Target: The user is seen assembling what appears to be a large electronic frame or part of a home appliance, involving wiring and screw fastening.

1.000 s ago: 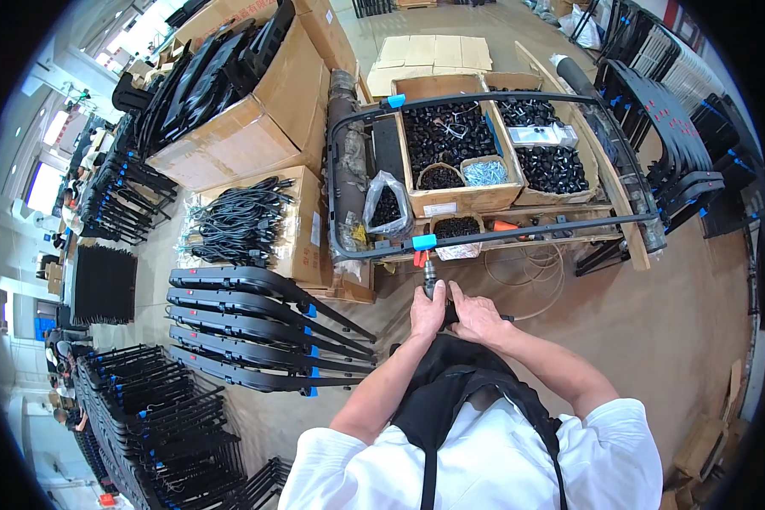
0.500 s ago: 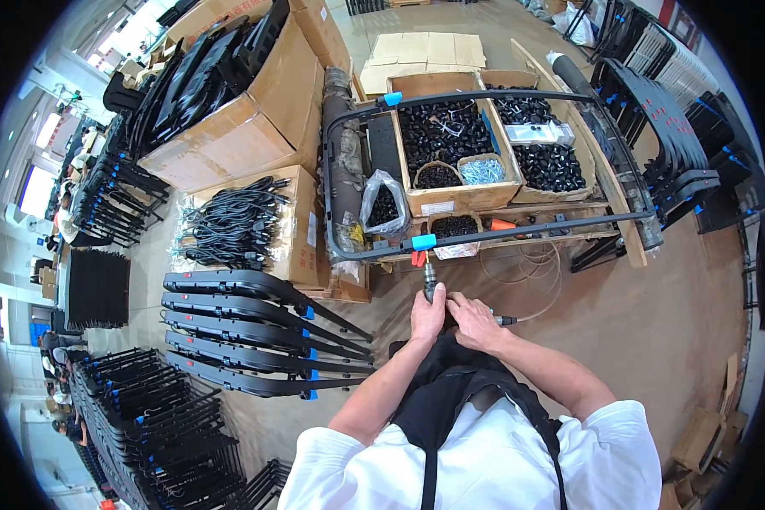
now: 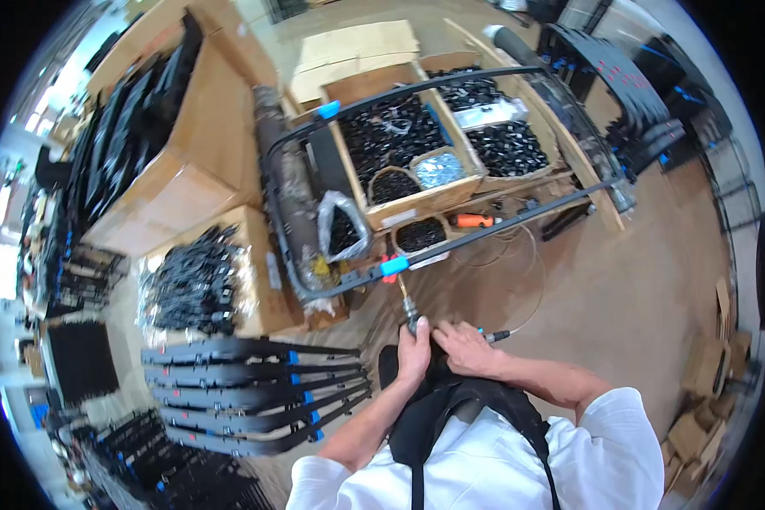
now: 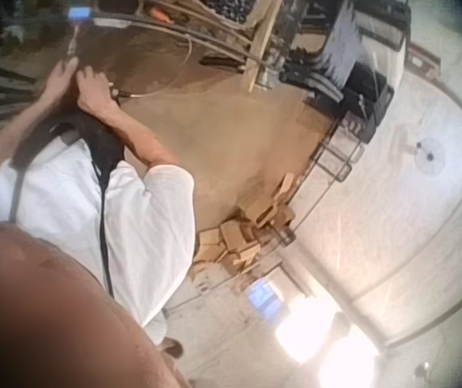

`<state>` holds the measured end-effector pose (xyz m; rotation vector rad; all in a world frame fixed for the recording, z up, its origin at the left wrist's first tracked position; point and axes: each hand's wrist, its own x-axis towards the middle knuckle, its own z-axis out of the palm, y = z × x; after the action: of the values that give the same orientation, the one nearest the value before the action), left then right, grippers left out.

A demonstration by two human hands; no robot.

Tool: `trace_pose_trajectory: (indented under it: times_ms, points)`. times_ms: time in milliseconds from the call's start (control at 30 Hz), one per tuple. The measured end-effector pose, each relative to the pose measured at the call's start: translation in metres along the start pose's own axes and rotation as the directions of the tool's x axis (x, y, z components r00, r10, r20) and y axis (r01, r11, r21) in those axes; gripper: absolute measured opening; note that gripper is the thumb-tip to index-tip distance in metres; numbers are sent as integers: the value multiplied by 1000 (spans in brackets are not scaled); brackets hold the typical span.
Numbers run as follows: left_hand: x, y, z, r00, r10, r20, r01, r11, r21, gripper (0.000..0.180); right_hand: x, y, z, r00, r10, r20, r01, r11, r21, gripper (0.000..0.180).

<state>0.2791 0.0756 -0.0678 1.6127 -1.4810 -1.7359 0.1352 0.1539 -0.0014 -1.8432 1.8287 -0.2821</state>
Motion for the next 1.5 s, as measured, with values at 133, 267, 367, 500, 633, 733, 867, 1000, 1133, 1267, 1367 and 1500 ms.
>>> trace_pose_trajectory:
  times_ms: [133, 267, 367, 500, 633, 733, 867, 1000, 1133, 1267, 1367, 1500]
  points:
    - [-1, 9, 10, 973, -147, 178, 113, 976, 186, 49, -25, 24, -3, 994, 95, 49, -101, 985, 143, 58]
    - [40, 61, 41, 802, -27, 597, -394, 726, 563, 40, -56, 69, -41, 940, 340, 18, -334, 913, 234, 66]
    - [56, 148, 83, 640, 373, 672, -678, 686, 265, 29, -75, 128, -63, 824, 559, -86, -512, 802, 308, 65]
    - [116, 225, 154, 535, 551, 641, -796, 583, 164, 19, -57, 229, -102, 555, 821, -132, -736, 559, 383, 63]
    - [208, 256, 257, 560, 572, 599, -803, 552, 224, 21, -43, 361, -116, 528, 828, -189, -733, 557, 391, 66]
    - [289, 254, 323, 723, 446, 528, -688, 539, 487, 23, -20, 447, -113, 537, 834, -129, -772, 547, 323, 70]
    - [335, 251, 393, 825, 220, 520, -558, 453, 695, 27, -1, 520, -116, 483, 867, -122, -832, 497, 247, 76]
    - [345, 239, 429, 808, 64, 585, -569, 339, 749, 30, -14, 541, -111, 545, 832, -106, -809, 555, 195, 76]
    - [354, 238, 419, 784, 39, 619, -586, 372, 719, 29, -37, 499, -165, 719, 659, 219, -670, 742, -33, 50]
    - [356, 238, 401, 773, 66, 631, -558, 545, 626, 35, -31, 444, -295, 845, 291, 448, -457, 829, 323, 25]
    - [353, 273, 412, 722, 101, 684, -615, 547, 569, 34, 21, 471, -319, 970, 192, -147, -130, 925, 357, 16]
    - [360, 347, 443, 752, 12, 659, -246, 933, 263, 27, 121, 550, -235, 960, 276, -46, -278, 925, -260, 18]
